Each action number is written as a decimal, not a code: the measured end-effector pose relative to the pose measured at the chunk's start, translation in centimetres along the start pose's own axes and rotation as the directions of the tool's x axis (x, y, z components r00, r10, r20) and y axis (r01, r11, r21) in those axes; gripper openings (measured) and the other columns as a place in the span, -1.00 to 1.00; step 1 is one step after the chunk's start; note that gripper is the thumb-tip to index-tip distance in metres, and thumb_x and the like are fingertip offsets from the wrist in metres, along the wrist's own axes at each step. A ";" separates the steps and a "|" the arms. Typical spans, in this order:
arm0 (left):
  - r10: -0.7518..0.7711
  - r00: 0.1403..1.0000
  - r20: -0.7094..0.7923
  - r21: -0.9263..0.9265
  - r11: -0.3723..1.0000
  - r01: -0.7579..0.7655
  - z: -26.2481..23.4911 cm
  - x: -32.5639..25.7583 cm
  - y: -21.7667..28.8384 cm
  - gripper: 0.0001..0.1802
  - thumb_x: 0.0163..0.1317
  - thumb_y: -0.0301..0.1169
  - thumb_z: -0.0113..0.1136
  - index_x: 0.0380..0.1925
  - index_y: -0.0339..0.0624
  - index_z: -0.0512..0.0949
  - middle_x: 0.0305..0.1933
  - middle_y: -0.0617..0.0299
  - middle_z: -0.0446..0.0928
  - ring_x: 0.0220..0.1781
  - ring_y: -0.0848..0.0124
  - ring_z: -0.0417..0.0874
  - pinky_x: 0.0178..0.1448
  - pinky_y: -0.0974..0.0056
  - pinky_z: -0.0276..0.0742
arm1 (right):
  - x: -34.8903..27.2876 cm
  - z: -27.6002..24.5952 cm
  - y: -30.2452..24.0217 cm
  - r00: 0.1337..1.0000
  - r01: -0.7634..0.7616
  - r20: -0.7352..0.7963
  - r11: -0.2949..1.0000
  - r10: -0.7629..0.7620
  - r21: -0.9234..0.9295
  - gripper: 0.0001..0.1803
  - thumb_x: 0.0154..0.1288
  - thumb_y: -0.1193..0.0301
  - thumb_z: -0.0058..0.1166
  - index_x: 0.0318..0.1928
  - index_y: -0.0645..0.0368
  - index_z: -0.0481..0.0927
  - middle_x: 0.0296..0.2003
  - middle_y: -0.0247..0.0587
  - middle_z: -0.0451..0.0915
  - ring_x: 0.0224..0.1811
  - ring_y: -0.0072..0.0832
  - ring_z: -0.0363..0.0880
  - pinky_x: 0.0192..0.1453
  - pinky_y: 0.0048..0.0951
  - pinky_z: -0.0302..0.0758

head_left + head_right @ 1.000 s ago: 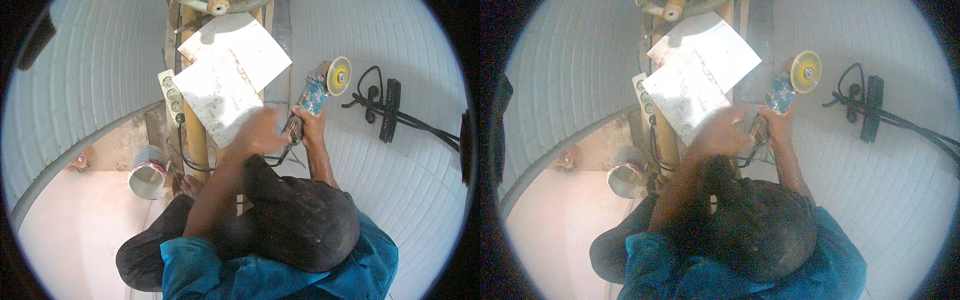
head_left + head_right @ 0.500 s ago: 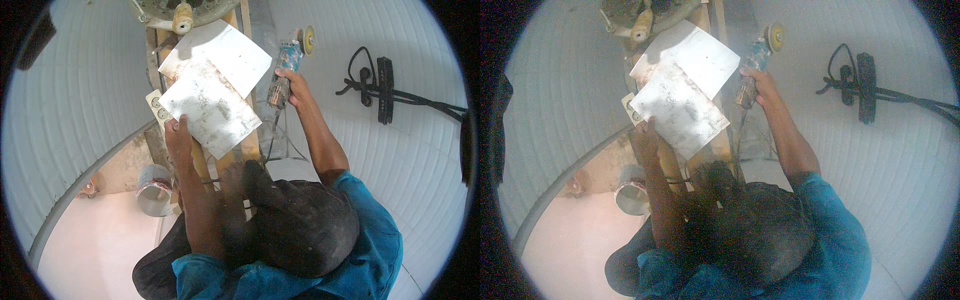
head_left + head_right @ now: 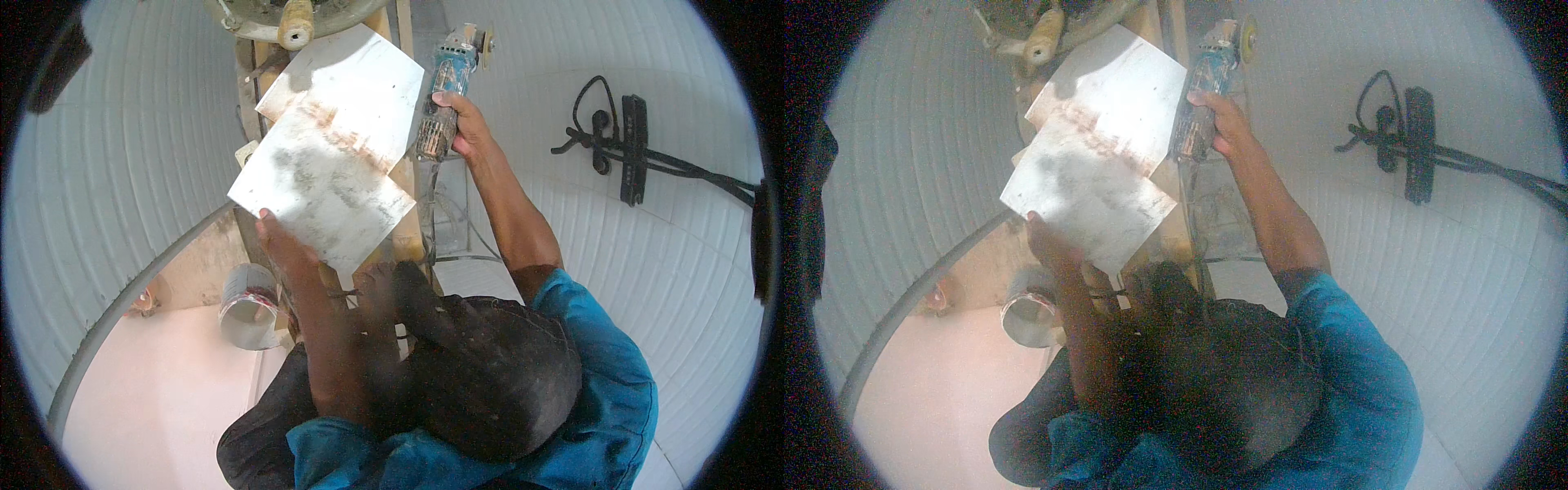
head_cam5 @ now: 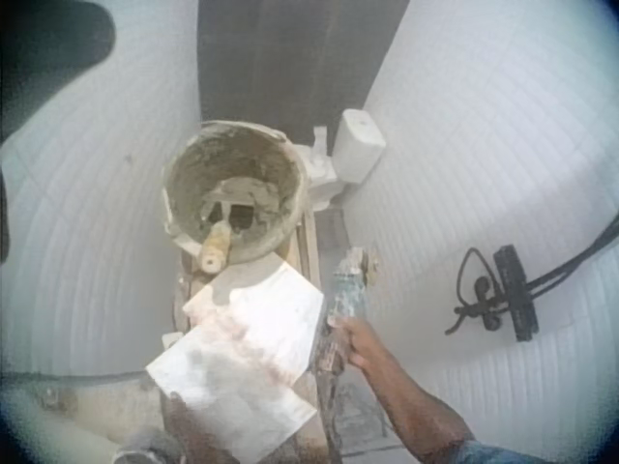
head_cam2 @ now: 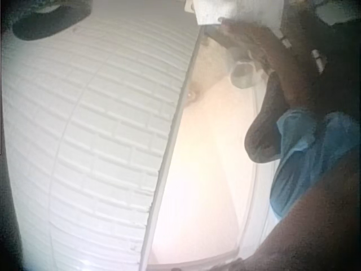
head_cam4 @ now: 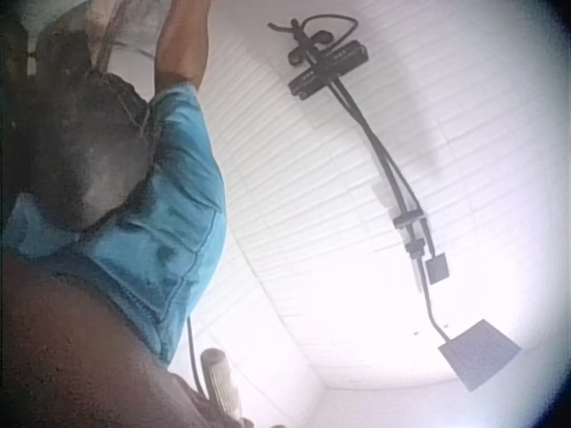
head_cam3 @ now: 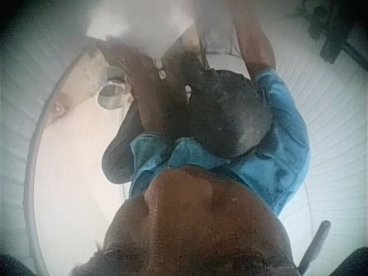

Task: The person cuts a ceramic tile using an angle grinder, then fits it into a gap on the wall. They apply adhesive to the back of the tile using a trowel and prepare it for installation.

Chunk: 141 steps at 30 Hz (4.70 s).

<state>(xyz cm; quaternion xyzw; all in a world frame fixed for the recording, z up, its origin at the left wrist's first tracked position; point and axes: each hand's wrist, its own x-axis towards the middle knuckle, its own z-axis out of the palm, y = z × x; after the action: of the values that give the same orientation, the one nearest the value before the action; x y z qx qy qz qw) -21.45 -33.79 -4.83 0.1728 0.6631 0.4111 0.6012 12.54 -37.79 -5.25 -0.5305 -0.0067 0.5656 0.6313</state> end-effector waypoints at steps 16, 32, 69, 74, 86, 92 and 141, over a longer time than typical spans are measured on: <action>0.037 0.987 -0.154 -0.146 0.988 -0.059 -5.4 3.3 2.6 -0.40 0.48 -0.16 -0.07 0.29 -0.47 0.27 0.23 -0.09 0.42 0.22 0.06 0.49 0.31 0.02 0.39 | 0.6 -0.6 0.9 0.999 0.046 -0.013 0.996 -0.046 0.074 -0.53 0.09 0.46 0.32 0.03 0.24 0.51 -0.17 -0.18 0.62 -0.15 -0.25 0.66 0.03 -0.15 0.63; 0.039 0.979 -0.198 -0.144 0.987 -0.068 -4.0 10.9 2.5 -0.48 0.51 -0.18 -0.11 0.21 -0.44 0.35 0.16 -0.07 0.46 0.16 0.10 0.52 0.24 0.01 0.46 | 1.7 -2.5 1.6 0.983 0.073 -0.167 0.997 -0.075 -0.021 -0.53 0.08 0.37 0.30 0.01 0.27 0.53 -0.15 -0.18 0.57 -0.15 -0.26 0.61 -0.02 -0.07 0.60; -0.122 0.969 0.214 0.711 0.699 -0.069 9.3 14.0 7.4 -0.29 0.49 0.06 -0.17 -0.37 -0.42 0.68 -0.45 0.05 0.66 -0.48 0.23 0.71 -0.35 0.17 0.64 | -5.5 -1.5 -0.6 0.985 0.090 -0.145 0.995 -0.096 -0.050 -0.37 -0.02 0.42 0.30 0.13 0.23 0.46 -0.12 -0.17 0.58 -0.11 -0.26 0.65 0.00 -0.15 0.65; -0.162 0.959 0.233 0.250 0.963 0.102 7.3 11.7 6.2 -0.31 0.49 0.10 -0.17 0.02 -0.40 0.58 -0.23 0.05 0.68 -0.13 0.25 0.70 -0.03 0.10 0.61 | -5.8 -0.2 -1.2 0.992 -0.008 -0.126 1.000 0.004 -0.029 -0.36 0.00 0.41 0.31 0.14 0.22 0.43 -0.11 -0.20 0.55 -0.09 -0.27 0.63 0.00 -0.18 0.65; -0.104 0.995 -0.005 -0.190 0.977 0.101 7.0 1.1 0.1 -0.44 0.38 -0.21 0.24 0.29 -0.16 0.35 0.11 0.07 0.54 0.04 0.27 0.62 -0.03 0.19 0.66 | -3.3 3.1 -0.2 0.995 -0.094 -0.039 0.996 0.093 -0.011 -0.31 -0.07 0.47 0.37 0.15 0.26 0.43 -0.11 -0.21 0.54 -0.06 -0.30 0.59 0.09 -0.23 0.57; 0.074 0.963 -0.258 0.005 0.997 -0.075 1.9 -3.0 11.9 -0.45 0.42 -0.14 0.15 0.26 -0.24 0.36 0.17 -0.04 0.49 0.14 0.10 0.56 -0.06 -0.13 0.67 | -2.5 3.8 -5.5 0.979 -0.043 0.093 0.622 0.184 -0.782 -0.18 -0.14 0.33 0.48 0.20 0.23 0.43 -0.03 -0.17 0.58 0.02 -0.29 0.59 0.17 -0.23 0.51; 0.763 0.642 0.077 0.128 0.631 -0.765 -13.2 -9.1 30.0 -0.24 0.41 -0.20 0.20 0.43 -0.36 0.12 0.38 -0.05 0.35 0.40 0.18 0.39 0.48 0.09 0.30 | 14.3 18.7 0.5 0.823 0.549 0.555 -0.422 0.123 -0.721 0.33 -0.23 -0.04 0.57 0.44 0.25 0.03 0.40 0.20 0.23 0.44 0.06 0.26 0.36 0.24 0.28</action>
<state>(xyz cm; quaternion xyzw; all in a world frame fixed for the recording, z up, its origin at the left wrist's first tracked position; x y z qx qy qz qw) -39.82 -26.76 22.95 0.4844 0.5519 0.5748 0.3612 5.94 -15.15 -5.89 -0.6602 -0.7086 0.2491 0.0009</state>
